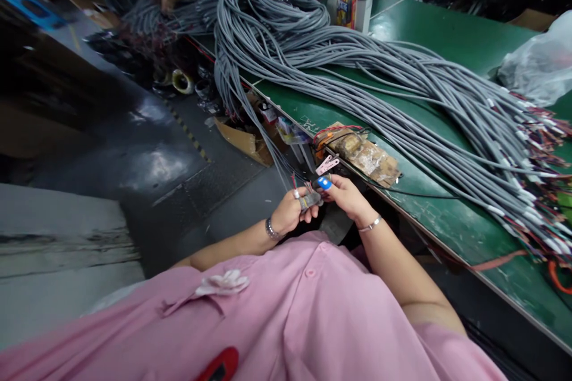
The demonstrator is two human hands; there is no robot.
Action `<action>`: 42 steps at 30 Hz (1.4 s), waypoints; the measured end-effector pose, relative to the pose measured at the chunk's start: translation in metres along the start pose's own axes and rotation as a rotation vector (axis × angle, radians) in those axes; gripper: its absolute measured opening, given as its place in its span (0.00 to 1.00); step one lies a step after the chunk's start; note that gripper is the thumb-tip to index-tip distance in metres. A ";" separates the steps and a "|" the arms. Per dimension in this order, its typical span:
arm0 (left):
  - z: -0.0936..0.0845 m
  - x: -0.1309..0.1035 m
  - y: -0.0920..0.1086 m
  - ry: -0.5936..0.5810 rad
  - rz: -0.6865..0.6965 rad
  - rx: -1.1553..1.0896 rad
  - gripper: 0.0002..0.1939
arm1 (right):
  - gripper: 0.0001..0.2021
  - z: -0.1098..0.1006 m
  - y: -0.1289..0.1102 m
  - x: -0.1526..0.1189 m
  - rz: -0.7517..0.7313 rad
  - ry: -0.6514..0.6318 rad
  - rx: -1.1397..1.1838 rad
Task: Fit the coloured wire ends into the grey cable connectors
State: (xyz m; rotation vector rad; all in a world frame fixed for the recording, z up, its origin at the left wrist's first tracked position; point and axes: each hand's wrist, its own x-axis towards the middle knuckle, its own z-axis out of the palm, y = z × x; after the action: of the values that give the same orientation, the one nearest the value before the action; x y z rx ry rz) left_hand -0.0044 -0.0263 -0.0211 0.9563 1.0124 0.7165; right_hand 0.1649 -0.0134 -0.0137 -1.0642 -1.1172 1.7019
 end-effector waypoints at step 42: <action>0.004 -0.001 0.002 0.144 0.104 -0.080 0.19 | 0.10 0.022 0.017 0.003 -0.055 0.203 0.193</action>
State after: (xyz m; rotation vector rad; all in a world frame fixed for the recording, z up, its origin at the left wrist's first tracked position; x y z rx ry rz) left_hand -0.0008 -0.0273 -0.0176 0.9031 1.0568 0.9166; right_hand 0.1402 -0.0213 -0.0250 -1.0477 -0.8296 1.5835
